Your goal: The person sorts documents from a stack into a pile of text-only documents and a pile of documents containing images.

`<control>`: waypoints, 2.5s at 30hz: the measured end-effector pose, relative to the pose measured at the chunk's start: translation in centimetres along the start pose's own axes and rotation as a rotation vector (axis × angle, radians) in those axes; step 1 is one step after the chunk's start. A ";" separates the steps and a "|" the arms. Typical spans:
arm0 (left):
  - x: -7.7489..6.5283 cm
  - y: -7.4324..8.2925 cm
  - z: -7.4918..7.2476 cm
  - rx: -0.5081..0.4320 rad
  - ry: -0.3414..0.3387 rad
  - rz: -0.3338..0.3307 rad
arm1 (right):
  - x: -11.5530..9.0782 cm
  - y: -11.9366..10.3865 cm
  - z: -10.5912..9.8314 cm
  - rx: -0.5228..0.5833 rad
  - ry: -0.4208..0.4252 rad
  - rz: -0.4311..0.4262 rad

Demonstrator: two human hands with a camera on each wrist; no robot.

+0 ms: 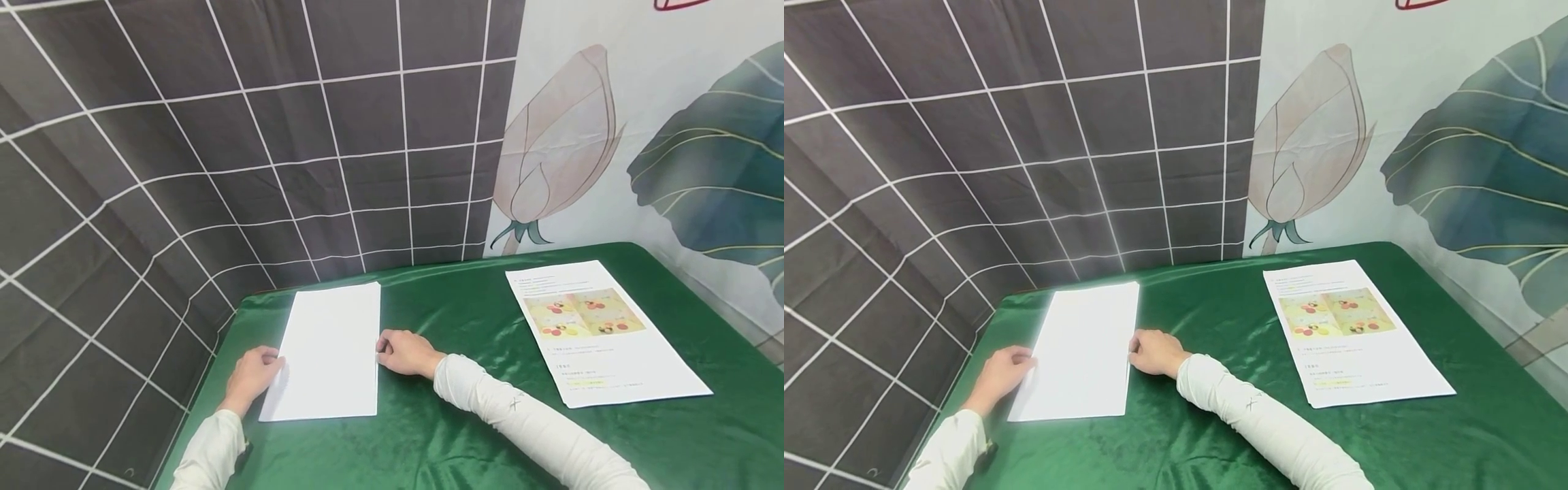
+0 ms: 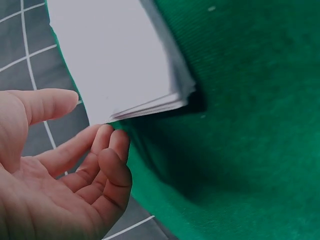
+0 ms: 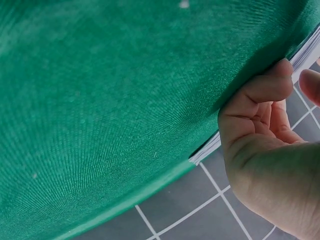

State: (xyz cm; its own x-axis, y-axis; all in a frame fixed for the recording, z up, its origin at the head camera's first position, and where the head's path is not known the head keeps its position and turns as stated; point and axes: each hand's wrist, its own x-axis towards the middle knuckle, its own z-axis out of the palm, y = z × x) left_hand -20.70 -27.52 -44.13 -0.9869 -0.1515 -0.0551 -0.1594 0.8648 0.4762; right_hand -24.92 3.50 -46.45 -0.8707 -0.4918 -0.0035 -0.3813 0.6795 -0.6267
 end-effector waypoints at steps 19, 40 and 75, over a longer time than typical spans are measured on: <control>0.0 0.3 -0.7 -0.128 -0.102 0.004 | 0.3 0.0 0.7 -0.028 0.025 0.027; 0.3 0.1 0.0 -0.260 0.033 -0.021 | 0.3 0.1 0.9 0.039 0.048 0.040; 0.4 2.2 0.7 -0.305 0.102 0.113 | 0.5 -0.1 1.1 -0.064 -0.018 0.112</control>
State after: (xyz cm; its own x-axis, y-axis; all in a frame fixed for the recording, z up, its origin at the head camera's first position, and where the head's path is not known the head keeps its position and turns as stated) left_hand -21.49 -25.38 -43.75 -0.9879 -0.1233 0.0941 -0.0190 0.6985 0.7153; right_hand -24.97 2.60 -47.27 -0.9034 -0.4203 -0.0850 -0.3016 0.7637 -0.5708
